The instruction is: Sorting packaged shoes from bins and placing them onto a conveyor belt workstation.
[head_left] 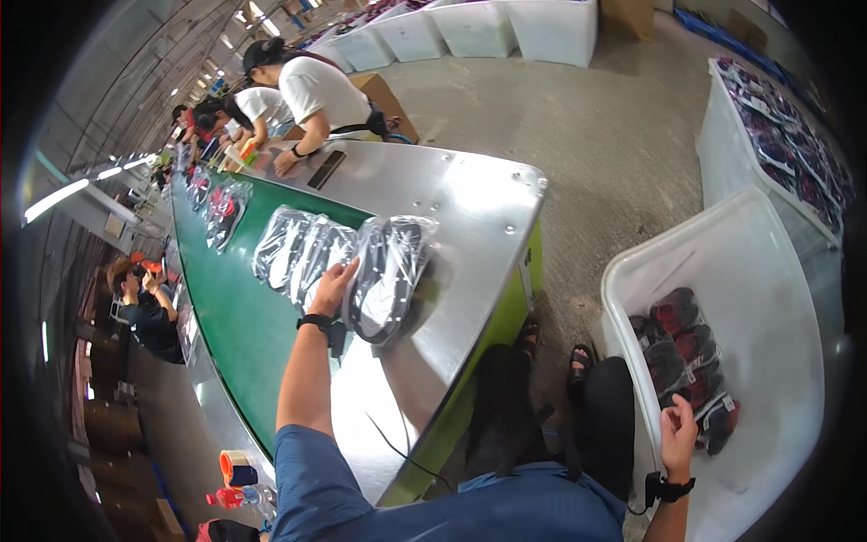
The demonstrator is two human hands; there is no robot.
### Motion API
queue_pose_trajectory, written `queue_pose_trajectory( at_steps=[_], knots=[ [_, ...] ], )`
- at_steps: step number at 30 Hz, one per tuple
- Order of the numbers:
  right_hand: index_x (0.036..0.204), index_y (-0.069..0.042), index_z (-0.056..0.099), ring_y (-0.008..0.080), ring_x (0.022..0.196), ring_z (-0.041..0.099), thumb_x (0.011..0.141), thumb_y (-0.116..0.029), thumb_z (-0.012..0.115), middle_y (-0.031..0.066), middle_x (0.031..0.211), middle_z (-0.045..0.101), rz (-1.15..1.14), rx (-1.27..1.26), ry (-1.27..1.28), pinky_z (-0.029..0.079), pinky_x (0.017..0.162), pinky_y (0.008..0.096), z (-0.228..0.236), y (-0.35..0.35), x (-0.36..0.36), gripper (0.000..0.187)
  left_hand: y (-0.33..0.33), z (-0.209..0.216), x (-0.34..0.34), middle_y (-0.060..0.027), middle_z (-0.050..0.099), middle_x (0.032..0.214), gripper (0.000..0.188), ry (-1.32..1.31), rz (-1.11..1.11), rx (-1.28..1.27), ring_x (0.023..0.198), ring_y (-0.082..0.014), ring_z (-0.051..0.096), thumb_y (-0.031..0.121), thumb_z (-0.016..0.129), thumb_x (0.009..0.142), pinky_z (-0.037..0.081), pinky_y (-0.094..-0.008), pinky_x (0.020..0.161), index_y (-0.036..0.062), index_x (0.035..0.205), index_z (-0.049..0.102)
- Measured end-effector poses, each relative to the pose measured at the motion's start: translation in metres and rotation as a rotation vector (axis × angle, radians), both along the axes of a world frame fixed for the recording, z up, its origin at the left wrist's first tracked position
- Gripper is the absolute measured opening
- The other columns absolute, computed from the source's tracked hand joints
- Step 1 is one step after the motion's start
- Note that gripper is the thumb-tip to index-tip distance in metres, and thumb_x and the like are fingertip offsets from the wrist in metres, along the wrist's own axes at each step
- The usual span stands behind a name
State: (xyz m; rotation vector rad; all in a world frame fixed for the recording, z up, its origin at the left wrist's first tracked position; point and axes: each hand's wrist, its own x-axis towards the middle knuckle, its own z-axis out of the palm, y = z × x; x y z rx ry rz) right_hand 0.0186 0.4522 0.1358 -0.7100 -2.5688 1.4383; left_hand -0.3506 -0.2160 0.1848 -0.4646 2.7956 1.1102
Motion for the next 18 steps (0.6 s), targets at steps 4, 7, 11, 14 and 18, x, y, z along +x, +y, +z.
queue_pose_trajectory(
  at_steps=[4, 7, 11, 14, 18],
  knots=[
    [0.13, 0.003, 0.059, 0.0184, 0.08, 0.059, 0.091, -0.004, 0.066, 0.0094, 0.094, 0.064, 0.032, 0.075, 0.049, 0.05, 0.076, 0.0317, -0.013, -0.007, -0.006, 0.04, 0.008, -0.033, 0.015, -0.0177, 0.06, 0.132, 0.081, 0.108, 0.021, 0.379, 0.121, -0.02, 0.055, 0.053, 0.067, 0.095, 0.042, -0.0299, 0.104, -0.007, 0.145, 0.044],
    [0.13, 0.003, 0.059, 0.02, 0.083, 0.06, 0.091, -0.003, 0.065, 0.0105, 0.096, 0.063, 0.091, 0.149, 0.065, 0.05, 0.077, 0.0332, -0.015, -0.009, -0.014, 0.039, 0.026, -0.028, 0.019, -0.0183, 0.056, 0.143, 0.087, 0.045, 0.058, 0.571, 0.128, -0.0227, 0.055, 0.035, 0.071, 0.095, 0.041, -0.0311, 0.109, -0.0047, 0.158, 0.026],
    [0.128, 0.002, 0.059, 0.0257, 0.087, 0.061, 0.088, -0.002, 0.068, 0.0131, 0.098, 0.062, 0.168, 0.232, 0.122, 0.051, 0.08, 0.0357, -0.003, -0.02, -0.029, 0.041, 0.025, -0.037, 0.038, -0.0222, 0.065, 0.127, 0.079, 0.278, 0.209, 0.358, 0.114, -0.026, 0.063, 0.024, 0.078, 0.08, 0.047, -0.0331, 0.101, -0.0061, 0.145, 0.046],
    [0.125, 0.002, 0.06, 0.0304, 0.089, 0.062, 0.086, -0.002, 0.069, 0.0154, 0.098, 0.062, 0.196, 0.254, 0.13, 0.051, 0.082, 0.0379, 0.005, -0.022, -0.029, 0.04, 0.053, -0.03, 0.081, -0.0224, 0.053, 0.136, 0.092, 0.585, 0.165, 0.214, 0.128, -0.0333, 0.051, 0.022, 0.084, 0.069, 0.037, -0.0408, 0.111, -0.0042, 0.148, 0.045],
    [0.119, 0.001, 0.063, 0.0349, 0.093, 0.063, 0.084, -0.003, 0.071, 0.0171, 0.099, 0.064, 0.237, 0.305, 0.119, 0.05, 0.086, 0.0416, 0.007, -0.022, -0.032, 0.036, 0.103, 0.031, 0.137, -0.0175, 0.044, 0.131, 0.109, 0.936, 0.123, -0.152, 0.127, -0.0323, 0.043, 0.01, 0.08, 0.064, 0.037, -0.0413, 0.11, -0.0003, 0.159, 0.028]
  ],
)
